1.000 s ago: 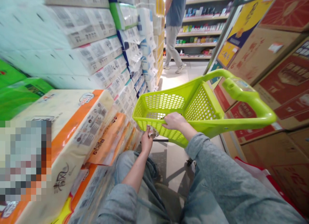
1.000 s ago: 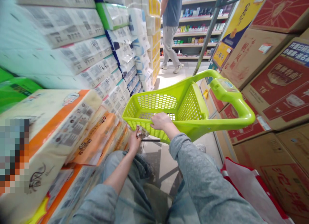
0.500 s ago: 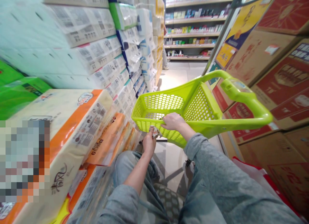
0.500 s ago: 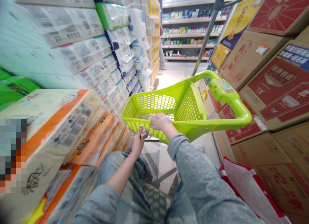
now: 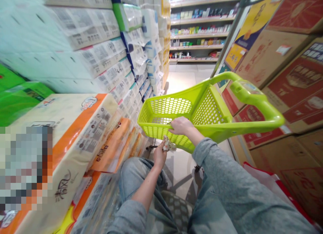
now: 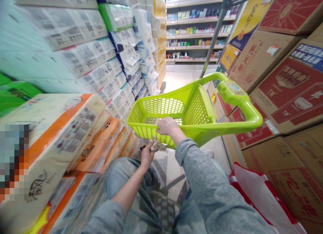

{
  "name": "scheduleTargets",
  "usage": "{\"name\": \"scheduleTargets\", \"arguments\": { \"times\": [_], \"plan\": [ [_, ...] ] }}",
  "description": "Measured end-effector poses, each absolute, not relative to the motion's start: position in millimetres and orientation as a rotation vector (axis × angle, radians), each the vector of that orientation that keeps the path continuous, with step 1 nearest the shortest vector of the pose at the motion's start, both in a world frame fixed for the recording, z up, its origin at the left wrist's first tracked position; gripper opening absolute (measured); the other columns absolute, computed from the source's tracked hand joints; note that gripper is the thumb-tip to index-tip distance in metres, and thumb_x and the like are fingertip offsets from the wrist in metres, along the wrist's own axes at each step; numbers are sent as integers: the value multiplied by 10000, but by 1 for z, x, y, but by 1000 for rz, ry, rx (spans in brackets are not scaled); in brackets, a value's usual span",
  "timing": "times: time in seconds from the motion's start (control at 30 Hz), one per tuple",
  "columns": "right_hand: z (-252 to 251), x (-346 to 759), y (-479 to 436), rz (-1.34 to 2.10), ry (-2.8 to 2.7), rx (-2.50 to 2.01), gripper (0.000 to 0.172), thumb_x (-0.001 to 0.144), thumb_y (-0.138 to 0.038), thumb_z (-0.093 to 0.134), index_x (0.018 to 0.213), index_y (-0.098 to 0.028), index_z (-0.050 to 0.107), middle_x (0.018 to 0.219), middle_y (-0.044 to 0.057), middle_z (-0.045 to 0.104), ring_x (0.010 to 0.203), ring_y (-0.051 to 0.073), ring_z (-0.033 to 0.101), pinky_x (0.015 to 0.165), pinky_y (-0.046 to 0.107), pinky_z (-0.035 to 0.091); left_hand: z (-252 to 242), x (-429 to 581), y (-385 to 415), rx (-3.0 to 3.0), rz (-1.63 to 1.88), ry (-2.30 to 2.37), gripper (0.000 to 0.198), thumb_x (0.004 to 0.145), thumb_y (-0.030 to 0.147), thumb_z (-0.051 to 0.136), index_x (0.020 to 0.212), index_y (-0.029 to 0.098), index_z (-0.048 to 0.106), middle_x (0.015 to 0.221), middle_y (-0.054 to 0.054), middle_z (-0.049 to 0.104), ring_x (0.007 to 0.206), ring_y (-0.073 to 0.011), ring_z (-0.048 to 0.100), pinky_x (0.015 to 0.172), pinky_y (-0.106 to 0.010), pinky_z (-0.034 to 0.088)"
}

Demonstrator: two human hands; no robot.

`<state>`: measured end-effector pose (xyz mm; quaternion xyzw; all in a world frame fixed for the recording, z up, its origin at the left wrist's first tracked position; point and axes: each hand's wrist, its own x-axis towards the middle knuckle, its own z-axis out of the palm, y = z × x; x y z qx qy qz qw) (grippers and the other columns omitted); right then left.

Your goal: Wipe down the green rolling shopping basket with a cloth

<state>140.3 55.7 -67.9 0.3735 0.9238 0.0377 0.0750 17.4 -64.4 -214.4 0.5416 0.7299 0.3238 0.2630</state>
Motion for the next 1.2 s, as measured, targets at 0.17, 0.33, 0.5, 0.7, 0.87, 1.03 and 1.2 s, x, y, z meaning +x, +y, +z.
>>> {"name": "scheduleTargets", "arguments": {
  "times": [0.17,0.33,0.5,0.7,0.87,1.03,1.2],
  "plan": [
    [-66,139,52,101,2753,1163,460,854,-461,461,1019,-112,711,945,180,712,883,270,680,738,314,501,-204,19,-49,1531,828,2057,625,786,21,474,1379,216,443,1281,-98,592,1106,-211,604,926,-308,458],
    [-68,139,54,94,2769,1164,454,848,-457,469,1005,-109,714,930,182,713,875,276,681,745,326,501,-195,24,-35,1533,656,2147,636,752,5,501,1366,170,465,1211,-151,629,1039,-253,634,878,-326,470],
    [-69,142,55,104,2778,1153,450,849,-450,462,997,-110,716,918,178,714,863,275,683,730,324,504,-205,29,-52,1572,732,2011,634,755,16,470,1359,209,473,1210,-95,641,1060,-207,621,888,-281,455],
    [-67,143,53,98,2759,1161,463,852,-465,460,985,-106,719,931,184,713,885,273,679,738,318,502,-225,6,-70,1293,917,2136,435,761,74,503,1183,148,579,1078,-108,685,969,-203,636,863,-294,459],
    [-68,143,53,102,2742,1162,473,853,-474,459,998,-105,717,941,185,712,895,274,676,755,325,500,-223,-15,-51,1067,1113,2266,305,750,142,534,1048,131,599,952,-96,688,894,-211,634,827,-313,473],
    [-69,143,54,112,2754,1151,480,851,-481,454,993,-105,717,930,181,715,874,273,680,738,324,500,-227,2,-30,1166,1232,2140,277,743,146,530,990,111,651,999,-118,686,951,-215,632,883,-313,466],
    [-69,145,54,129,2767,1140,480,854,-477,440,964,-103,721,924,181,716,854,282,680,722,340,502,-241,22,-37,1453,1052,2294,355,828,186,492,1155,99,600,1180,-171,612,1077,-240,588,929,-339,459]
  ]
}}
